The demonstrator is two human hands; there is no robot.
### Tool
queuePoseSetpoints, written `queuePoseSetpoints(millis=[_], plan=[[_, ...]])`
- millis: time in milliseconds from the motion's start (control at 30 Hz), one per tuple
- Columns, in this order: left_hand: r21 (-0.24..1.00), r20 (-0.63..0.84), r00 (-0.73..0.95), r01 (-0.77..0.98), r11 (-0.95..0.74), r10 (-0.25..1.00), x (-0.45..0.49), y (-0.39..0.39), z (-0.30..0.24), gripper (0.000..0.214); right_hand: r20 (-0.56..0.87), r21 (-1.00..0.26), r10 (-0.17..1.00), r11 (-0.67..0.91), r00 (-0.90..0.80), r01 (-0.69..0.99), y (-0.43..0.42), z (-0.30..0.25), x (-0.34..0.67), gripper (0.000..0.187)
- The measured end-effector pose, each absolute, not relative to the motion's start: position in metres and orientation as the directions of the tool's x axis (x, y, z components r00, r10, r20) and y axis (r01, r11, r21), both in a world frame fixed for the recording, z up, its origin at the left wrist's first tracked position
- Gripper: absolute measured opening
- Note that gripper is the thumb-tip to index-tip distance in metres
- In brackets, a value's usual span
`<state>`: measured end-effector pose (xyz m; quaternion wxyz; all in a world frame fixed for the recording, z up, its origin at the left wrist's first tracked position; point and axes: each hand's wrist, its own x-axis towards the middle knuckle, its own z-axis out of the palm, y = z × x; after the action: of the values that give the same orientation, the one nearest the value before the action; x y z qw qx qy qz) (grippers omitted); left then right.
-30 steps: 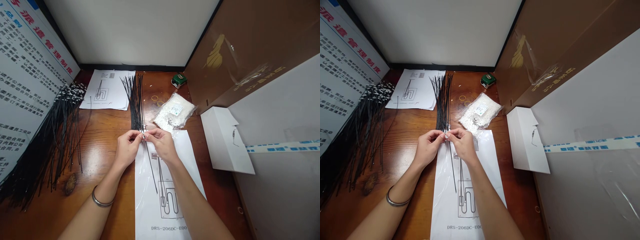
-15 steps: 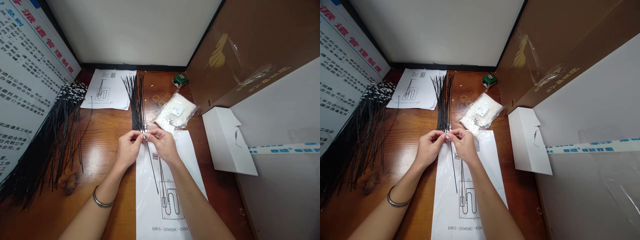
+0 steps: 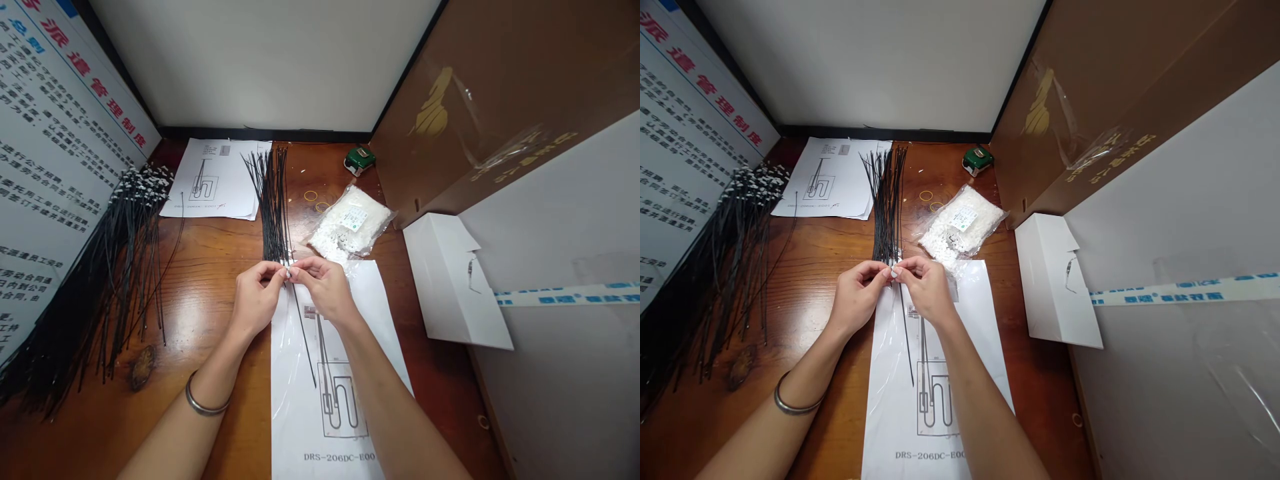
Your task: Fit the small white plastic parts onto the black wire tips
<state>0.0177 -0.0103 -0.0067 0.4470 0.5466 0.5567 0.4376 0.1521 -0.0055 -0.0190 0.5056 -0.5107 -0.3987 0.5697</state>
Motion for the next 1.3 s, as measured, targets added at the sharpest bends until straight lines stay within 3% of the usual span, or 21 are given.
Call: queuePoseSetpoints(millis=[867, 1067, 1300], plan=[[0.981, -0.046, 0.031, 0.189, 0.04, 0.998, 0.014, -0.008, -0.006, 0.013, -0.221, -0.951, 0.975, -0.218, -0.013, -0.218, -0.006, -0.014, 0.155, 0.025], [0.988, -0.12, 0.231, 0.12, 0.093, 0.966, 0.004, -0.004, 0.0, 0.014, -0.29, -0.938, 0.945, -0.313, -0.154, -0.15, -0.008, -0.004, 0.168, 0.022], [0.982, -0.189, 0.366, 0.097, 0.164, 0.911, -0.005, 0.001, 0.004, 0.014, -0.272, -0.959, 0.902, -0.281, -0.336, 0.022, -0.012, 0.002, 0.173, 0.019]])
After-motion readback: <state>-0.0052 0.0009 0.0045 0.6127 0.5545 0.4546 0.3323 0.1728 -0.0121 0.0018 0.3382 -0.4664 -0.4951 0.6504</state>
